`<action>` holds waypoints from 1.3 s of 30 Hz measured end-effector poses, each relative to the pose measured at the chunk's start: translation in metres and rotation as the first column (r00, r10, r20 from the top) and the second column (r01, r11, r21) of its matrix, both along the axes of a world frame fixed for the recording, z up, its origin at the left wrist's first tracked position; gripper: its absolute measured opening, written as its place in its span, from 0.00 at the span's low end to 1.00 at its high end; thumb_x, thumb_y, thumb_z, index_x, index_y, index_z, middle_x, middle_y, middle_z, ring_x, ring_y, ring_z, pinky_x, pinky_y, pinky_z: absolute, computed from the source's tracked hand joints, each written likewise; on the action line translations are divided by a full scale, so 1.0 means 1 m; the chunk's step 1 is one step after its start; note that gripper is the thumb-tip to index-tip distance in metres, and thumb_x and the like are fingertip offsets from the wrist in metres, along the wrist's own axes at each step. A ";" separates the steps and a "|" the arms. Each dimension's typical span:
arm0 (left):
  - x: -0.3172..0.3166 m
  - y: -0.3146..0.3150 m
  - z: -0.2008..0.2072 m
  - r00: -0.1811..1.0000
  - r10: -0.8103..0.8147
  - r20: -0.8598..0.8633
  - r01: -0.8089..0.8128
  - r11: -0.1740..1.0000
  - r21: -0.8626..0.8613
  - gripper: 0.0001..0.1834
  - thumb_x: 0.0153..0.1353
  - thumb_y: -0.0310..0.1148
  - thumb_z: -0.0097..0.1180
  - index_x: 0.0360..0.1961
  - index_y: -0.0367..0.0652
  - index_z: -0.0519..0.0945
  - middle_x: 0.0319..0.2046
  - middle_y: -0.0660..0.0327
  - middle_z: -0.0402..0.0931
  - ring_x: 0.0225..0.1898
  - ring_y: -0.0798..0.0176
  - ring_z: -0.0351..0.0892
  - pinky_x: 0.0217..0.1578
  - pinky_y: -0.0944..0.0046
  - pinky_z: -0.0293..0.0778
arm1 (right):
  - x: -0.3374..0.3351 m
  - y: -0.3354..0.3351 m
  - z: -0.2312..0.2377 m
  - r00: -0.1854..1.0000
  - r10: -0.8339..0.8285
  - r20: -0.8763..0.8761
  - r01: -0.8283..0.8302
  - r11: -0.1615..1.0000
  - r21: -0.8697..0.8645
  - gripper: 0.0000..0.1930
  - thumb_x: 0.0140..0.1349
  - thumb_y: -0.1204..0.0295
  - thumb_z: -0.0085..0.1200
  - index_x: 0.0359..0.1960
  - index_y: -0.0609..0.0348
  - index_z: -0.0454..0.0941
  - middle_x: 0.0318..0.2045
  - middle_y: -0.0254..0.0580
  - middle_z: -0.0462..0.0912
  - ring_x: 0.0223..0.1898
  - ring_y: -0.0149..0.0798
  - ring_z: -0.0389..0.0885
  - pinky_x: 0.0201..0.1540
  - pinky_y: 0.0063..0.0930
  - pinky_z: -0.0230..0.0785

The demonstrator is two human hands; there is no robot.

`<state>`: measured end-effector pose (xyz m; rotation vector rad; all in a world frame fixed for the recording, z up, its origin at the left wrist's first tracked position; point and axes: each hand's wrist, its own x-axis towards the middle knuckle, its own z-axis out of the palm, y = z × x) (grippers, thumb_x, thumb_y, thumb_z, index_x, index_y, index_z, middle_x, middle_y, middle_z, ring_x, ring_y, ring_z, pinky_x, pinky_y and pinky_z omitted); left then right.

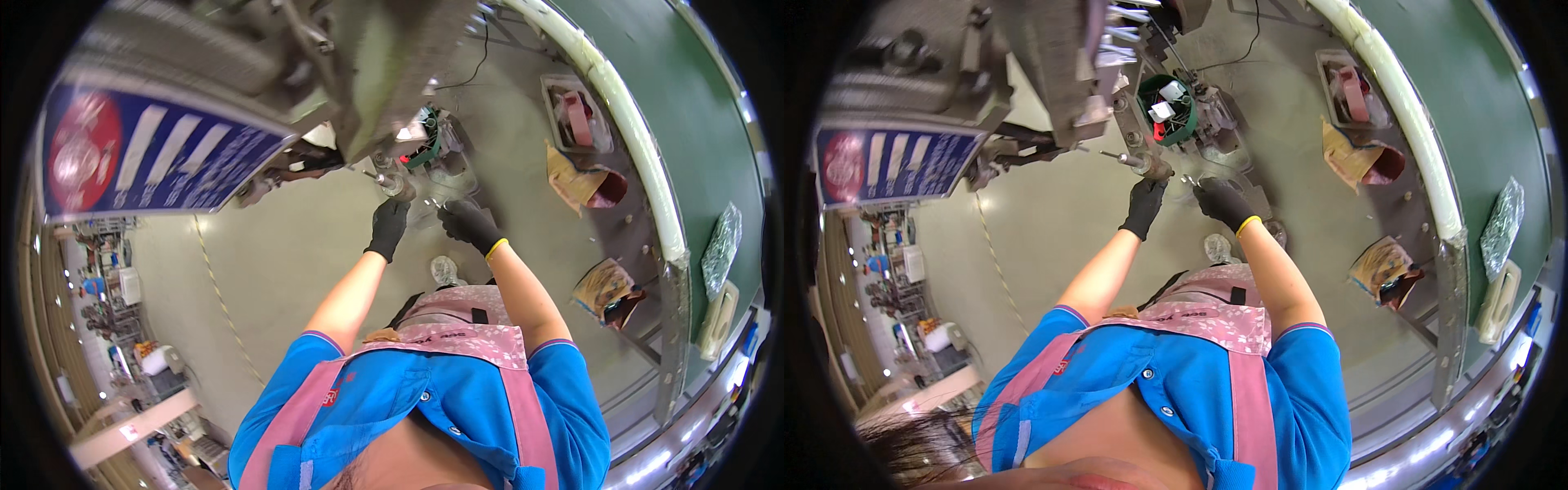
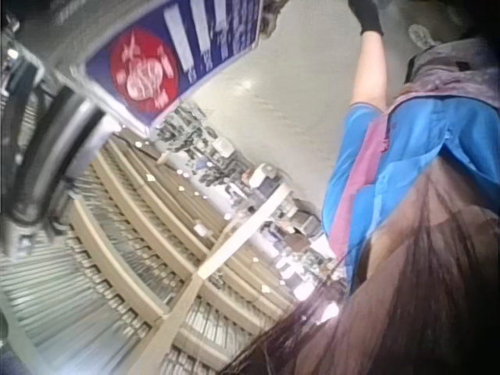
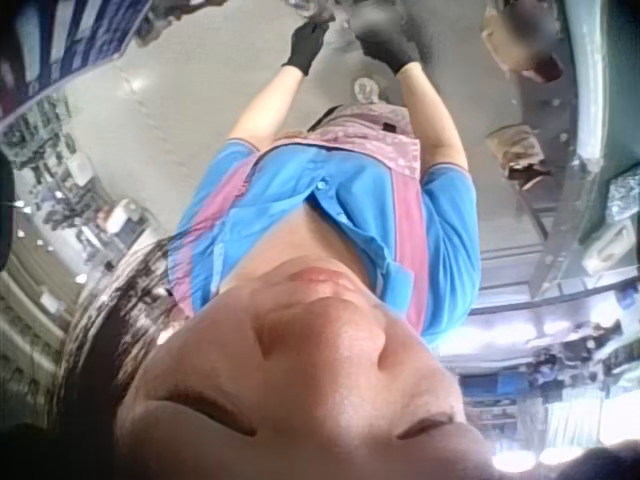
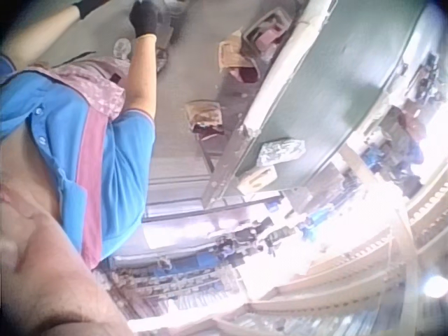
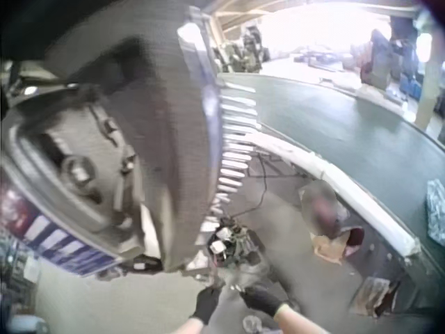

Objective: The person opens a plastic bag of metal fasteners and places it on a green worktable. They retrieve a tray of tools, select a wrench, and use it to tighten bolts on a nearby machine. The person repeats the tightening action on multiple bolts using the wrench.

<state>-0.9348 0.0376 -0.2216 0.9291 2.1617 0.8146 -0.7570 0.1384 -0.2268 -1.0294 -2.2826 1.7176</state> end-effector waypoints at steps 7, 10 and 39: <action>0.017 0.034 -0.051 0.991 -0.069 -0.113 0.078 0.994 0.076 0.17 0.57 0.41 0.56 0.20 0.38 0.72 0.11 0.61 0.67 0.13 0.64 0.66 0.18 0.61 0.61 | -0.002 0.044 0.001 0.997 0.030 -0.066 -0.041 0.983 -0.180 0.10 0.56 0.66 0.50 0.27 0.61 0.72 0.24 0.47 0.77 0.23 0.44 0.76 0.25 0.39 0.67; 0.017 0.040 -0.064 0.995 -0.048 -0.092 0.059 0.990 0.124 0.17 0.56 0.41 0.57 0.20 0.38 0.73 0.11 0.61 0.68 0.13 0.64 0.67 0.18 0.61 0.61 | -0.008 0.064 -0.001 0.996 0.082 -0.017 -0.083 0.955 -0.284 0.12 0.55 0.63 0.52 0.27 0.60 0.74 0.27 0.47 0.79 0.28 0.45 0.78 0.29 0.37 0.68; 0.021 0.066 -0.072 0.994 -0.024 -0.103 0.015 0.996 -0.088 0.13 0.55 0.39 0.54 0.33 0.40 0.80 0.25 0.52 0.78 0.28 0.50 0.77 0.32 0.55 0.71 | -0.027 0.146 -0.003 0.831 0.552 -0.069 -0.543 0.776 -0.320 0.13 0.57 0.65 0.45 0.35 0.58 0.79 0.22 0.38 0.83 0.17 0.28 0.74 0.17 0.24 0.63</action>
